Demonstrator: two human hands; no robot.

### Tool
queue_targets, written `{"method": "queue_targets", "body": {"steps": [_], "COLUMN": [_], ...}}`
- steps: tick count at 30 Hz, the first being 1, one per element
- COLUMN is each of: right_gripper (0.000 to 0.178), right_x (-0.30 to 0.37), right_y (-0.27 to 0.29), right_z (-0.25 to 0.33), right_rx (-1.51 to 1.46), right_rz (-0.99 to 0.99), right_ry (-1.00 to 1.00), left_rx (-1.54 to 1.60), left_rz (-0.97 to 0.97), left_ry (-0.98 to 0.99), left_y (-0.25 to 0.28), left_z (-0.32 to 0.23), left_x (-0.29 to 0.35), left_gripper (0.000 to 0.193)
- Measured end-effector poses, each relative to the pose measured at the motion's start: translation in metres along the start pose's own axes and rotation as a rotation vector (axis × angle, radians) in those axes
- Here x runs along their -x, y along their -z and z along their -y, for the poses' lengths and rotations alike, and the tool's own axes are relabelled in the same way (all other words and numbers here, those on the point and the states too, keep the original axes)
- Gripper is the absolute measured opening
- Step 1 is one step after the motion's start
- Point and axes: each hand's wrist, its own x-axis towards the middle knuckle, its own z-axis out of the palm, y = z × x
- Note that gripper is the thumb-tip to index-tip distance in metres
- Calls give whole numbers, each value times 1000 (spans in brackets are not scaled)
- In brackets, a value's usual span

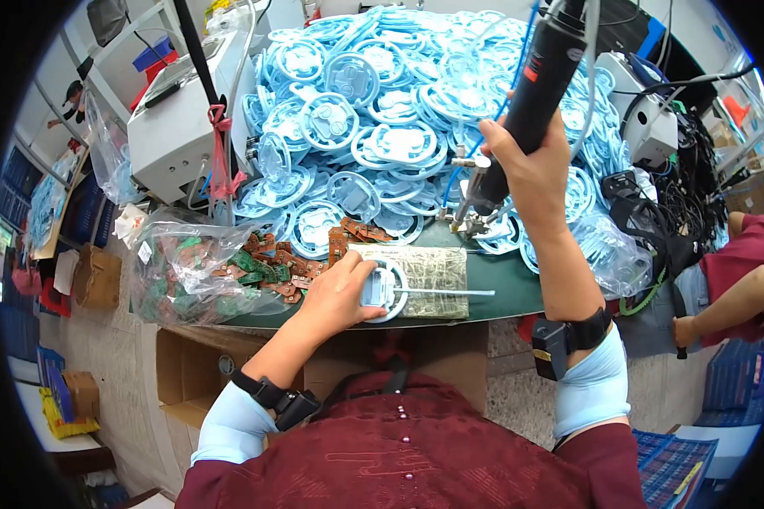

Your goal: The recorder is using a specialized tool to assemble small plastic ring-like components at an industrial workbench.

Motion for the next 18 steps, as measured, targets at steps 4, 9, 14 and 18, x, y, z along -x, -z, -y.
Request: {"method": "queue_targets", "body": {"steps": [4, 9, 14, 18], "right_gripper": [46, 53, 44, 23], "right_x": [10, 24, 39, 86], "right_y": [10, 23, 25, 13], "right_z": [-2, -24, -23, -21], "right_rx": [-1, -20, 196, 300], "right_rz": [57, 69, 14, 211], "right_ry": [9, 36, 98, 108], "left_rx": [140, 226, 229, 242], "left_rz": [-177, -407, -407, -424], "left_ry": [-32, -107, -72, -67], "left_y": [8, 1, 1, -4], "left_z": [9, 17, 19, 16], "left_x": [21, 37, 42, 41], "left_gripper": [73, 77, 79, 79]}}
